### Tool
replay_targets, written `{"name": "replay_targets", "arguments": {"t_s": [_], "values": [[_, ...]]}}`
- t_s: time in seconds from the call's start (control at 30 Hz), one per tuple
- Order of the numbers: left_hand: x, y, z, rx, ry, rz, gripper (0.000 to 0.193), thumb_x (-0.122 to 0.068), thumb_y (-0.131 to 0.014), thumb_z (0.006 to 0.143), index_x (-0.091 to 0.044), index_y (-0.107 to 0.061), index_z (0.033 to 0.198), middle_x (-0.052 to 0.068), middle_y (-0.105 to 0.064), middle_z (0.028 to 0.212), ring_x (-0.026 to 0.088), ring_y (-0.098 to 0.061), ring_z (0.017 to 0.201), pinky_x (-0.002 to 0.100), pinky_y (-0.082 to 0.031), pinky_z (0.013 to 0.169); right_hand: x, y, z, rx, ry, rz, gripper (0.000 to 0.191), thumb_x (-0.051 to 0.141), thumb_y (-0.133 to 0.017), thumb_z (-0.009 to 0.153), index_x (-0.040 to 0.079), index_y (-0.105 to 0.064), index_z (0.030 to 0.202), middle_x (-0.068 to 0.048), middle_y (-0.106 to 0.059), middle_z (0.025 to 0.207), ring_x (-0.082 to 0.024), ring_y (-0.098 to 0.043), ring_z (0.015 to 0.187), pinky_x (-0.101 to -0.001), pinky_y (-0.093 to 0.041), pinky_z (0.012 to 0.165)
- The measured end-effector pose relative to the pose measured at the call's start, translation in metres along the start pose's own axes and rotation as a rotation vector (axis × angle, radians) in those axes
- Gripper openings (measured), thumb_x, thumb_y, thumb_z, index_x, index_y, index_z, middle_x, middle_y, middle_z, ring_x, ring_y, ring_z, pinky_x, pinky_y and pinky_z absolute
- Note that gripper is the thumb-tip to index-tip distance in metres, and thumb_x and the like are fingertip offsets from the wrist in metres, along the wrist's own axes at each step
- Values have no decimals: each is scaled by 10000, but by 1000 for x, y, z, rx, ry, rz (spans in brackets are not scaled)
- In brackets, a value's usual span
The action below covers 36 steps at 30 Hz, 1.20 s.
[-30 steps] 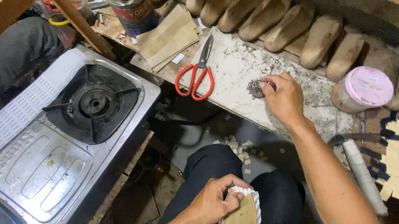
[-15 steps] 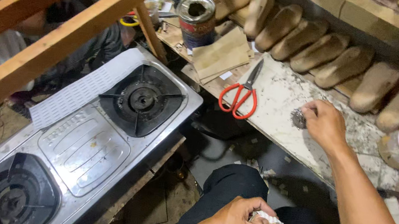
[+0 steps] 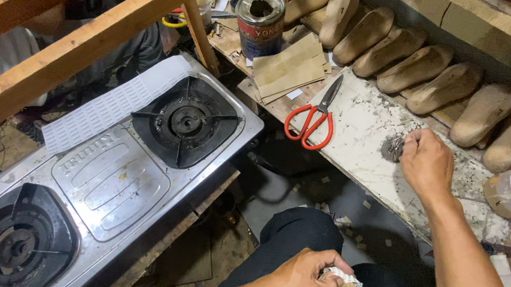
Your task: The person sits at a workbench and works on a woven shoe upper fitted over a wooden last. They hold the shoe on their lap, use a small hammer to tap and set the upper, and use pliers to grip and tuck the material edges around the last, turning the shoe to work around its sides.
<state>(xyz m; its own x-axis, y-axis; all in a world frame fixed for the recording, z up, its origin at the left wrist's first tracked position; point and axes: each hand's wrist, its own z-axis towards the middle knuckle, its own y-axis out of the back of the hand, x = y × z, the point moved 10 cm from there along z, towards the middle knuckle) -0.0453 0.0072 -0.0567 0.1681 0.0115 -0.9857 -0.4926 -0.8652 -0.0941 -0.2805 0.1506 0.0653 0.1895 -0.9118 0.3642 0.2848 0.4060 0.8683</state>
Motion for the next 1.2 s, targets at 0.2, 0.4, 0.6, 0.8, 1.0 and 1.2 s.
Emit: {"name": "replay_targets", "arguments": {"t_s": [0.2,0.4,0.6,0.8,1.0,1.2], "values": [[4,1,1,-22,-19,21,310,-169,-611,904,-19,-724,1151,-10,-669,761,30,-571,654,226,-471,602,-9,-3,1,30,-130,183,229,261,-568,1094,52,-662,1099,-171,-721,954,-310,-744,845,-448,-552,863],[13,0,3,-6,10,8,330,-196,-607,931,-29,-733,1187,13,-639,740,50,-506,622,250,-430,571,-7,-24,-3,164,3,45,235,283,-672,986,92,-782,1066,-179,-706,1042,-362,-669,961,-490,-503,842],[16,4,4,14,12,-12,321,-223,-614,955,-30,-717,1190,11,-650,759,47,-548,648,238,-458,609,-11,-27,3,69,55,-84,262,338,-653,1092,109,-781,1084,-160,-712,1036,-371,-677,997,-488,-518,938],[12,7,4,-10,-57,36,335,-247,-622,957,-51,-717,1212,19,-664,795,70,-601,707,251,-503,697,-8,-34,-2,140,61,-125,403,459,-789,857,171,-819,1137,-135,-723,1055,-365,-683,967,-467,-532,833],[6,14,3,-15,-51,76,336,-275,-622,957,-93,-727,1220,41,-690,817,117,-642,725,281,-522,715,-33,-46,5,198,-160,64,334,425,-783,882,137,-791,1051,-122,-758,981,-329,-736,915,-447,-557,844],[5,17,2,-11,-72,76,338,-262,-627,951,-105,-715,1237,60,-734,913,115,-686,810,273,-535,783,-11,-46,9,107,151,-211,243,355,-753,1016,120,-784,1071,-118,-736,1036,-318,-697,938,-453,-542,873]]}}
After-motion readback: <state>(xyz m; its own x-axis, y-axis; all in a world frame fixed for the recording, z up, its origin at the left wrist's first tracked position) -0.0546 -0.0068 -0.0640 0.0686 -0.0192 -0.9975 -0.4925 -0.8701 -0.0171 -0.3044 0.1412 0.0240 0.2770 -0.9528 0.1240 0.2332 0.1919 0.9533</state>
